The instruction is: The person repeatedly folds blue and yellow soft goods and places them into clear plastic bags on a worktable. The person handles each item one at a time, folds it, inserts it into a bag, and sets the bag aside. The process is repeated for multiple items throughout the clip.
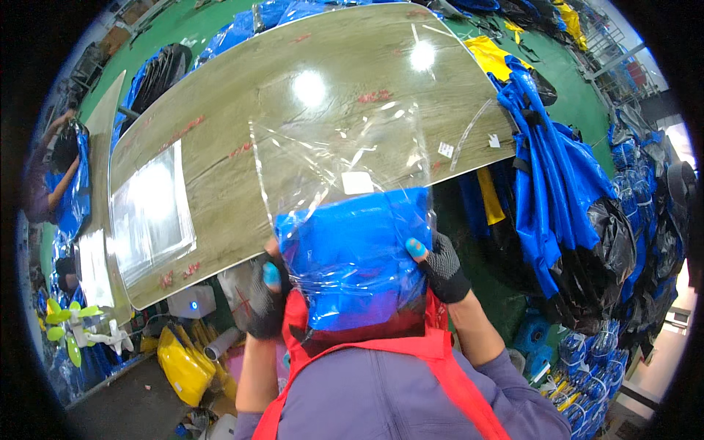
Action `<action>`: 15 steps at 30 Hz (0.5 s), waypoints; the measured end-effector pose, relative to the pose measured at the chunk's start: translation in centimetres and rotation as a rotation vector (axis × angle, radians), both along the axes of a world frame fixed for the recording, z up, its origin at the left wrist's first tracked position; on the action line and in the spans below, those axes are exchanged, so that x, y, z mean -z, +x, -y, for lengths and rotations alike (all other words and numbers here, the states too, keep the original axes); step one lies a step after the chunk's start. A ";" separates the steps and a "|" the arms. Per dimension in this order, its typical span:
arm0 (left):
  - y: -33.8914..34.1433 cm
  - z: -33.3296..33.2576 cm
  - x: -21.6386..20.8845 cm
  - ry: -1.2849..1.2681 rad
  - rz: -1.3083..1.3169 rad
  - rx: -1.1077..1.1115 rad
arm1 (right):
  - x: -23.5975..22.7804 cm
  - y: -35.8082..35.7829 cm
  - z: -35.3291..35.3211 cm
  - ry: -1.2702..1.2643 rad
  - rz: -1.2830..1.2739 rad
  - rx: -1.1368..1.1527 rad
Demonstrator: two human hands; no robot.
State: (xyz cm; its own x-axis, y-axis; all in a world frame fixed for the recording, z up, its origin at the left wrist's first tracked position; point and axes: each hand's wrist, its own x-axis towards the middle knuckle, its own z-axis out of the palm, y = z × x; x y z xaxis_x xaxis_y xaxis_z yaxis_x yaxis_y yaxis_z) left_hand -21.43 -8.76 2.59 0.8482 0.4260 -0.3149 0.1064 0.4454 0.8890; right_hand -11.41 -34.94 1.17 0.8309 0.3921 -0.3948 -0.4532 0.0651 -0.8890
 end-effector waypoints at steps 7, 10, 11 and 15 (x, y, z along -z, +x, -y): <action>5.5 -2.6 1.7 0.264 -0.102 0.168 | -2.1 0.0 -2.0 -0.011 0.097 -0.021; 2.2 -1.3 2.3 0.176 -0.067 0.347 | -1.9 -2.7 -2.2 0.086 0.099 0.096; 0.3 -0.9 2.3 0.498 -0.175 0.549 | -1.6 -3.7 -1.9 0.006 0.115 0.031; -5.5 -0.6 2.5 0.079 -0.175 0.625 | 0.8 -4.9 0.3 0.006 0.277 -0.206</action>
State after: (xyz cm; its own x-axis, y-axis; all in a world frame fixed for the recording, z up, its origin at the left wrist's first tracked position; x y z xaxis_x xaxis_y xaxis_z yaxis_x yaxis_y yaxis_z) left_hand -26.90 -8.20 0.09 0.8825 -0.1029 -0.4589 0.4703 0.1869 0.8625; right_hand -16.35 -35.25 0.42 0.8091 0.5647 -0.1626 -0.1990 0.0030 -0.9800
